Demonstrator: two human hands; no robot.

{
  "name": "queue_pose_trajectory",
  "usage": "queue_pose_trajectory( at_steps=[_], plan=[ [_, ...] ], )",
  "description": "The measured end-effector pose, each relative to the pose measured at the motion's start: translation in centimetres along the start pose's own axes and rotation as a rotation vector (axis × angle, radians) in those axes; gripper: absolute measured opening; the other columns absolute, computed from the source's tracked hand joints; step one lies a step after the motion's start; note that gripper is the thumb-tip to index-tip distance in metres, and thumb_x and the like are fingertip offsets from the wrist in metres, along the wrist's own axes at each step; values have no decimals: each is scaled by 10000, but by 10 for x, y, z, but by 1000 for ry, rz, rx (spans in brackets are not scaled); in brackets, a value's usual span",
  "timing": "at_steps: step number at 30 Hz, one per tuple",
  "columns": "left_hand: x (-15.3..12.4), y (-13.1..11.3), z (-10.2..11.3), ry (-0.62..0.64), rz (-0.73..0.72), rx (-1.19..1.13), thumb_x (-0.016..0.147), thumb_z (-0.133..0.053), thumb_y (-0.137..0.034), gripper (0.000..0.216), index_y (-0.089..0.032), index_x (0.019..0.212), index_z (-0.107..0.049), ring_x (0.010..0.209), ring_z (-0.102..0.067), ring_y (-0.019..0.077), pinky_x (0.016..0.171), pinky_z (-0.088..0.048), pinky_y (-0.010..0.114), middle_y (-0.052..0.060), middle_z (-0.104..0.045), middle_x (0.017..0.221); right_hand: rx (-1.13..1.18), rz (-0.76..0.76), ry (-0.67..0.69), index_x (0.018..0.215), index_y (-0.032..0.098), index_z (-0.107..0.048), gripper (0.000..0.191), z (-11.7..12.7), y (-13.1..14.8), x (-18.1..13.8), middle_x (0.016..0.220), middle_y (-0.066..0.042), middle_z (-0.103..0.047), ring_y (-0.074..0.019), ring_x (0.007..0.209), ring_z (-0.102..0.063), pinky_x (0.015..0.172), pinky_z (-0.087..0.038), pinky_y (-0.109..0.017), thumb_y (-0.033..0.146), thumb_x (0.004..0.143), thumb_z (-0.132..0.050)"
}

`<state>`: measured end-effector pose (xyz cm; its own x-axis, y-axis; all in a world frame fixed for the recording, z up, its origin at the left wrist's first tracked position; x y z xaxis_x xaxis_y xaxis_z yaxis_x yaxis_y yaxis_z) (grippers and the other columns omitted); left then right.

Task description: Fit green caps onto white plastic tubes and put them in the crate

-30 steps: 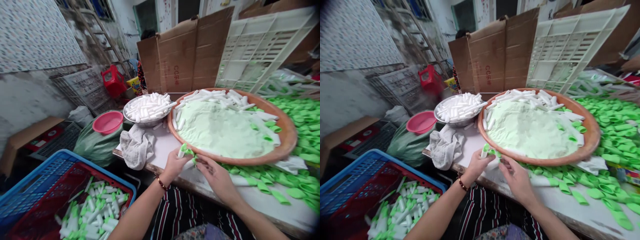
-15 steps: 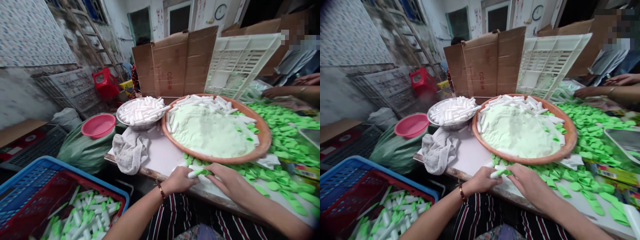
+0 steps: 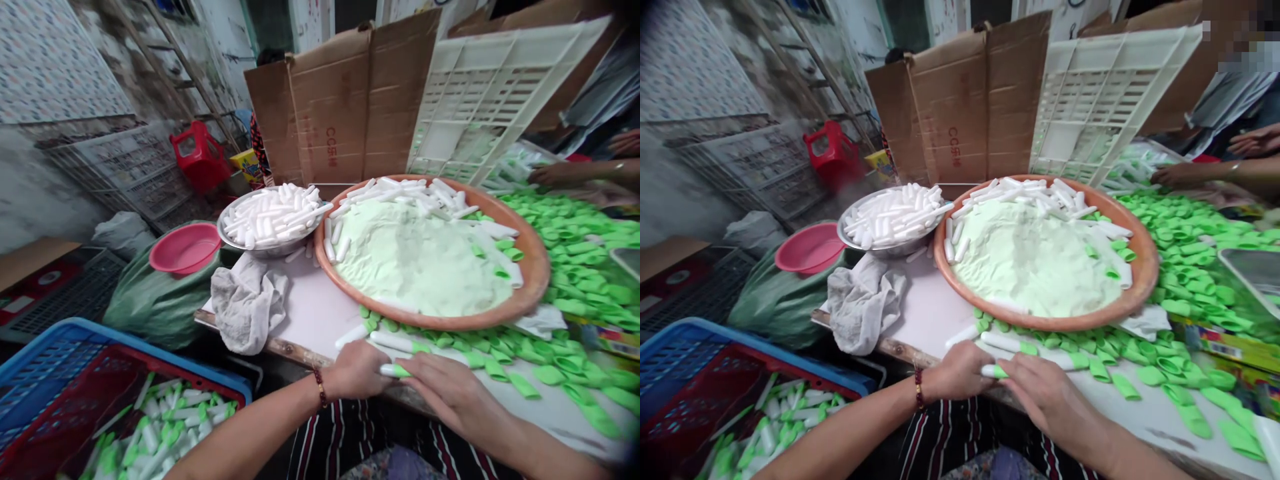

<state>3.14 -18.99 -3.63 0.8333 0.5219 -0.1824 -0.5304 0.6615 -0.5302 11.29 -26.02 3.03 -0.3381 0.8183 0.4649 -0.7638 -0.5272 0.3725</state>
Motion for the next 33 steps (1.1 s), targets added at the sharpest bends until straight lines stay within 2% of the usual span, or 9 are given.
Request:
queue_pose_trajectory(
  at_steps=[5, 9, 12, 16, 19, 23, 27, 30, 33],
  plan=[
    [-11, 12, 34, -176, 146, -9, 905, -554, -447, 305, -203, 886, -737, 706, -631, 159, 620, -420, 219, 34, -721, 797, -153, -163, 4, 1144, 186, -620, 273, 11, -46, -24, 1036, -88, -691, -212, 955, -647, 812, -528, -325, 313, 927, -513],
    [-17, 42, 58, -244, 377, 211, 845, -608, -367, 279, -213, 1067, -679, 864, -646, 211, 753, -469, 273, 78, -702, 997, -444, -217, 62, 1015, 150, -659, 246, 15, -75, -53, 974, -120, -668, -289, 923, -605, 788, -483, -442, 165, 835, -491],
    [-13, 50, 52, -135, 380, 205, 749, -626, -248, 208, -161, 920, -706, 837, -653, 247, 760, -478, 307, 105, -711, 905, -495, -193, 133, 903, 178, -661, 219, 8, -71, -56, 896, -95, -660, -271, 865, -591, 750, -465, -419, 103, 779, -497],
    [-17, 45, 58, -194, 408, 173, 745, -577, -223, 193, -137, 869, -696, 787, -643, 236, 723, -469, 290, 102, -712, 857, -514, -60, 86, 1008, 163, -646, 227, -3, -46, -34, 994, -115, -653, -260, 903, -586, 769, -473, -406, 127, 835, -504],
    [-27, 39, 58, -322, 380, -123, 775, -562, -250, 205, -139, 902, -678, 716, -604, 179, 630, -438, 231, 46, -698, 808, -624, -21, 93, 1077, 101, -637, 290, -23, -38, -12, 1004, -148, -650, -281, 895, -599, 744, -488, -419, 57, 821, -508],
    [-48, 40, 35, -512, 315, -816, 726, -644, -251, 178, -132, 858, -658, 616, -533, 126, 562, -411, 203, -9, -625, 700, -716, -44, 184, 907, 93, -668, 270, -55, -41, 7, 842, -131, -640, -270, 791, -628, 653, -501, -380, -44, 782, -473],
    [-68, 40, 6, -626, 313, -1330, 672, -740, -277, 264, -123, 867, -650, 618, -570, 139, 589, -471, 237, 22, -644, 734, -714, -236, 258, 861, 108, -661, 302, -69, -64, 5, 770, -113, -636, -238, 618, -638, 509, -471, -340, -54, 796, -414],
    [-84, 37, 5, -687, 287, -1531, 641, -782, -299, 359, -101, 913, -656, 607, -589, 152, 571, -493, 256, 53, -663, 750, -523, -336, 275, 892, 131, -664, 217, -72, -64, 12, 818, -127, -672, -255, 661, -664, 564, -496, -360, 89, 860, -453],
    [-132, 50, 23, -860, 375, -1498, 666, -774, -358, 377, -102, 915, -654, 582, -603, 161, 554, -498, 262, 50, -660, 694, -178, -403, 217, 1018, 180, -655, 245, -73, -15, 46, 947, -110, -704, -257, 851, -676, 718, -516, -363, 206, 876, -456]
  ],
)
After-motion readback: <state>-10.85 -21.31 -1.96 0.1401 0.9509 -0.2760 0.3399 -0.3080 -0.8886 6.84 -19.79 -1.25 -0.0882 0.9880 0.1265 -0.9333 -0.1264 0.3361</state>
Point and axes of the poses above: each hand's wrist, its own x-axis towards the middle knuckle, its own z-axis out of the back of the hand, y = z × x, the point moved 8 cm from there along x, towards the middle knuckle
